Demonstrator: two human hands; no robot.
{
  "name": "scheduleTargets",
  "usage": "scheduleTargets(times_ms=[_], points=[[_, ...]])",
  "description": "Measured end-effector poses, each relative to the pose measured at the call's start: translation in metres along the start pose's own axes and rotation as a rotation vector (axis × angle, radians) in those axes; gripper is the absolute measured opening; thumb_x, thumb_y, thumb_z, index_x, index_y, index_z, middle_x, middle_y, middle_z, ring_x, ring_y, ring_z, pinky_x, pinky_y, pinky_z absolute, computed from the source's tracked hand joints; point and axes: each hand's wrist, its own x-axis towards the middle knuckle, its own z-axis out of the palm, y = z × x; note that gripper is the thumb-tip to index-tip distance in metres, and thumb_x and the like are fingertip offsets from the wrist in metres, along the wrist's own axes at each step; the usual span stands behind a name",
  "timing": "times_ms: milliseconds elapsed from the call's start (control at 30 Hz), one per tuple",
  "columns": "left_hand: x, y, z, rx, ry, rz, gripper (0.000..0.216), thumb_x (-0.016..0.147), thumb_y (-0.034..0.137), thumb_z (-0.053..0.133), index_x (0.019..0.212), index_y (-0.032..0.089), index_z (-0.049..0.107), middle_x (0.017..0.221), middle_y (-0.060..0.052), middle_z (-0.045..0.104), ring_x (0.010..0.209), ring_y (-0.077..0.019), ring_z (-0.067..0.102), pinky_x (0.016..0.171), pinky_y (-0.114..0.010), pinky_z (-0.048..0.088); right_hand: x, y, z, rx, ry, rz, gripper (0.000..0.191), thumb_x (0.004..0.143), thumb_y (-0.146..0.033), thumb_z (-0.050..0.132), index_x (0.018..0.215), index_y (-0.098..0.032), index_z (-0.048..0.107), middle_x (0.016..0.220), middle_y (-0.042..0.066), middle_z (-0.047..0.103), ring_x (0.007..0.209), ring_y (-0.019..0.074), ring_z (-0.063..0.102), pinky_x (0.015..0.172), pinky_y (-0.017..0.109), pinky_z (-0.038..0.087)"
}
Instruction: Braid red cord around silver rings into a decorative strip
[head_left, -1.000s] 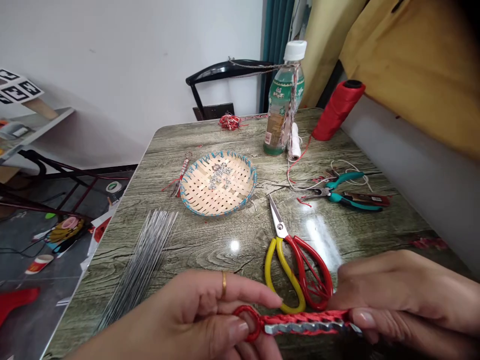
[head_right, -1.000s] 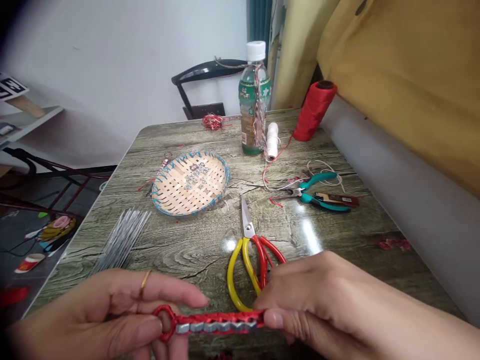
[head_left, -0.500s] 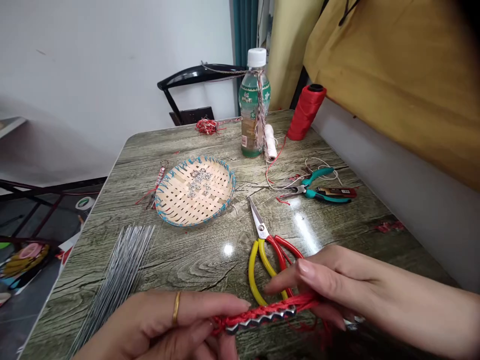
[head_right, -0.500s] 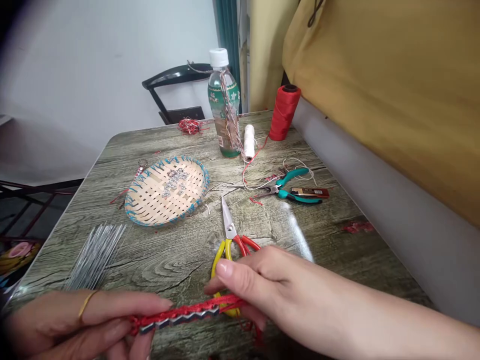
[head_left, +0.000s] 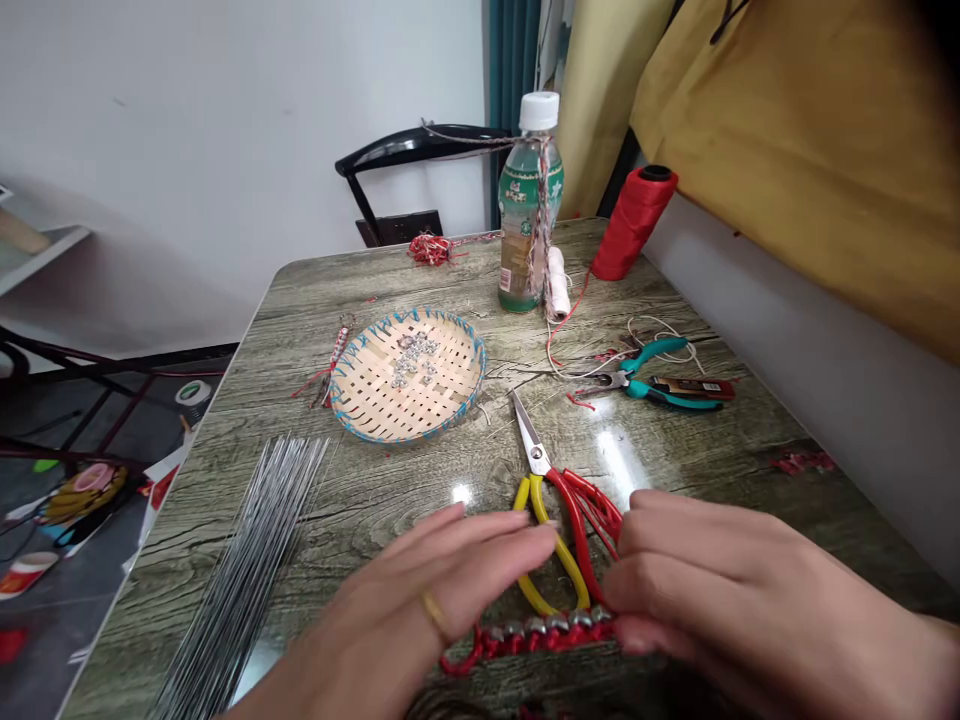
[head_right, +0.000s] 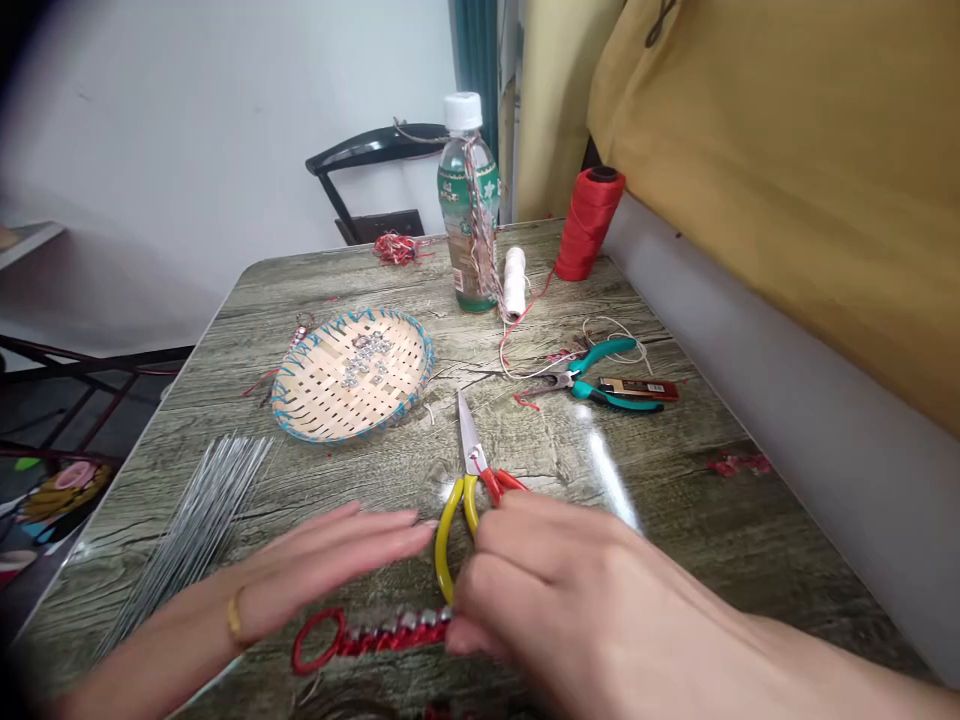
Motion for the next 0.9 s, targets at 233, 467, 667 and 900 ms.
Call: scheduleTargets(times_ms=[233,467,667,900], points=[[0.029,0.025,0.015,-0.005,-0.361,-0.109,0.023,0.081,0.031,0.054,0.099,0.020,0.065,0.078,0.000,0.069,0.071,-0.0151,0.062,0.061,-0.018,0.045,-0.011,-0.001,0.007,-0.347,0.022,-0.300,0.021,0.090,-0.023,0.038,0.083,-0.021,0.058,0.072,0.000,0.062,0.060,0.0131,0.052,0.052,0.028,0.042],[0.024,0.022,0.019,0.068,-0.338,-0.098,0.025,0.085,0.032,0.044,0.083,0.019,0.065,0.065,0.002,0.065,0.055,-0.0115,0.056,0.049,-0.017,0.040,-0.015,0.004,0.014,-0.468,0.109,-0.367,0.025,0.087,-0.020,0.038,0.087,-0.020,0.063,0.069,0.000,0.066,0.057,0.0131,0.055,0.049,0.029,0.046],[0.018,0.016,0.029,0.347,-0.214,0.017,0.033,0.088,0.034,0.034,0.075,0.018,0.060,0.058,-0.002,0.064,0.044,-0.0123,0.057,0.040,-0.018,0.039,-0.005,0.001,0.009,-0.561,0.215,-0.371,0.033,0.090,-0.016,0.031,0.087,-0.020,0.063,0.062,0.000,0.065,0.053,0.0121,0.056,0.047,0.029,0.045],[0.008,0.005,0.029,0.600,-0.143,0.097,0.029,0.089,0.027,0.034,0.077,0.017,0.058,0.060,-0.005,0.065,0.047,-0.0130,0.060,0.043,-0.017,0.043,-0.016,0.012,-0.006,-0.592,0.239,-0.291,0.030,0.085,-0.025,0.049,0.112,-0.013,0.056,0.097,0.007,0.068,0.072,0.0186,0.060,0.053,0.031,0.044]])
